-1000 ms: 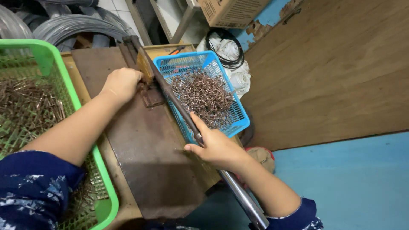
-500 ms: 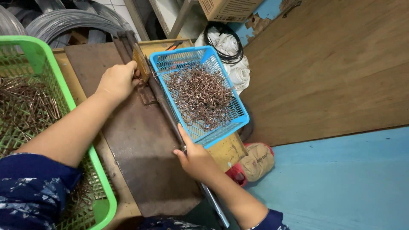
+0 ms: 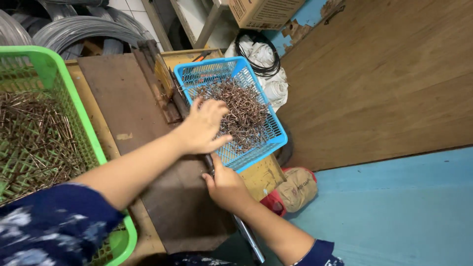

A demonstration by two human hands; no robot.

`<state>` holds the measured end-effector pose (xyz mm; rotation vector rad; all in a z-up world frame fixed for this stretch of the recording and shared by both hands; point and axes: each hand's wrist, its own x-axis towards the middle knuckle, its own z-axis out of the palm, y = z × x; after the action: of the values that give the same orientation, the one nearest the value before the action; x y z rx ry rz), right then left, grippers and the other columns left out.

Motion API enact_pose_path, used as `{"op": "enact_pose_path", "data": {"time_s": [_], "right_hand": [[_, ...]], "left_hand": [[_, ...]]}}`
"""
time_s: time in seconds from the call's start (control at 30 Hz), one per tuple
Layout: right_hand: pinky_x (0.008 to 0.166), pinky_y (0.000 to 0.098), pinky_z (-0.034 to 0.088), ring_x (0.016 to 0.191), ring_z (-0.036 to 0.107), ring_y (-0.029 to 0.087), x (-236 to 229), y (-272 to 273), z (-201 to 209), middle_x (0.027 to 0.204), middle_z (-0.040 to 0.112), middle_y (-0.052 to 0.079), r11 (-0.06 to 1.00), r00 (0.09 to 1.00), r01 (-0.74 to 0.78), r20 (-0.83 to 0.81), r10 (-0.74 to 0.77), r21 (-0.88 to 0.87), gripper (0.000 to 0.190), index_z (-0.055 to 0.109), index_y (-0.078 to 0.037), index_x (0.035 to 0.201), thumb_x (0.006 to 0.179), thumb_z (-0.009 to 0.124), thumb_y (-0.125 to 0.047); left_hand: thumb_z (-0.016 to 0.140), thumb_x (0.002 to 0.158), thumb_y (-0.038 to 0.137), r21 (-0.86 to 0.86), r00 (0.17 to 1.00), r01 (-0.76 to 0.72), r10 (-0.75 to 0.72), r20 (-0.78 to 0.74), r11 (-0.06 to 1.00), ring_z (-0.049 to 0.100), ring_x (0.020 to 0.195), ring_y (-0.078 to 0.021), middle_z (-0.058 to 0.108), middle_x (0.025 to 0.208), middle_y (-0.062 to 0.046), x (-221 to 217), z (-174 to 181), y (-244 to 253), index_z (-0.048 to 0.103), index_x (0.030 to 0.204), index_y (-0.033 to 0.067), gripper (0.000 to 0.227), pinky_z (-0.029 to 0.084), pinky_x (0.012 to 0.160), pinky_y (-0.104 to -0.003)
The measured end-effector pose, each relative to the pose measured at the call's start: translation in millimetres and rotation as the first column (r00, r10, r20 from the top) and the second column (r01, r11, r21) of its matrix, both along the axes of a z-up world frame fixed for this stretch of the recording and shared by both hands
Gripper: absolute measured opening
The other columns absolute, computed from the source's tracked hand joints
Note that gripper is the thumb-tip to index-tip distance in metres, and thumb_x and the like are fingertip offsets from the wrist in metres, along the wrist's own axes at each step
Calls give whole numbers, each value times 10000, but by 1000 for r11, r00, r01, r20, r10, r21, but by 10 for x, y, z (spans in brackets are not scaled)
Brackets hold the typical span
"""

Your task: Sorting metal nails from a large green basket into a smaller blue basket and operating a manual lever

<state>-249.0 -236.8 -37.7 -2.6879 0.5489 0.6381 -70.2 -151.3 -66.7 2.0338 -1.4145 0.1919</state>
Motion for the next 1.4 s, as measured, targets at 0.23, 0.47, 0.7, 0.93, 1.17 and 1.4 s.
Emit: {"op": "enact_pose_path", "data": {"time_s": [0.23, 0.47, 0.7, 0.93, 1.17, 1.4], "right_hand": [[1086, 591, 539, 1276, 693, 424, 21, -18, 95, 1300, 742, 227, 999, 998, 26, -63, -23, 46, 693, 340, -225, 1623, 1033, 595, -484], [940, 612, 533, 1116, 703, 473, 13, -43, -324, 1142, 759, 239, 1000, 999, 16, 51, -15, -22, 614, 423, -161, 1518, 1006, 668, -395], [726, 672, 526, 856, 710, 572, -67, -86, -595, 941, 749, 298, 994, 964, -59, 254, 80, -87, 473, 489, -83, 1376, 987, 706, -244], [694, 532, 647, 786, 805, 417, -156, -244, -1069, 806, 761, 143, 939, 956, -97, 231, 179, -329, 420, 510, -116, 1242, 997, 671, -416], [577, 415, 622, 620, 770, 268, -184, -174, -1100, 689, 691, 36, 746, 833, -153, 322, 450, -648, 472, 564, -105, 1213, 959, 663, -490], [567, 403, 608, 613, 757, 244, -207, -225, -1253, 693, 682, 4, 693, 821, -99, 335, 462, -714, 563, 585, -113, 1298, 933, 643, -537]], "left_hand": [[339, 1029, 788, 63, 960, -172, 153, 234, 983, 513, 1416, -336, 583, 1447, -174, -32, -471, -314, 559, 1437, 74, 851, 225, 1222, -722], [316, 1015, 761, 239, 982, -127, 88, 168, 963, 473, 1424, -348, 555, 1502, -160, -18, -424, -320, 533, 1501, 78, 866, 252, 1196, -750], [417, 982, 747, 131, 967, -161, 130, 220, 978, 552, 1271, -346, 630, 1316, -133, -55, -579, -389, 631, 1377, 120, 772, 362, 1107, -739], [424, 936, 734, 164, 959, -205, 164, 232, 965, 489, 1371, -280, 580, 1357, -89, -137, -758, -485, 595, 1460, 196, 770, 262, 1174, -744], [321, 1002, 744, 218, 972, -193, 156, 177, 957, 499, 1374, -258, 591, 1326, -70, -116, -685, -408, 570, 1515, 220, 774, 240, 1205, -748], [372, 970, 801, 157, 961, -209, 173, 215, 965, 503, 1378, -263, 592, 1330, -80, -84, -816, -477, 575, 1513, 203, 832, 250, 1197, -759]]}}
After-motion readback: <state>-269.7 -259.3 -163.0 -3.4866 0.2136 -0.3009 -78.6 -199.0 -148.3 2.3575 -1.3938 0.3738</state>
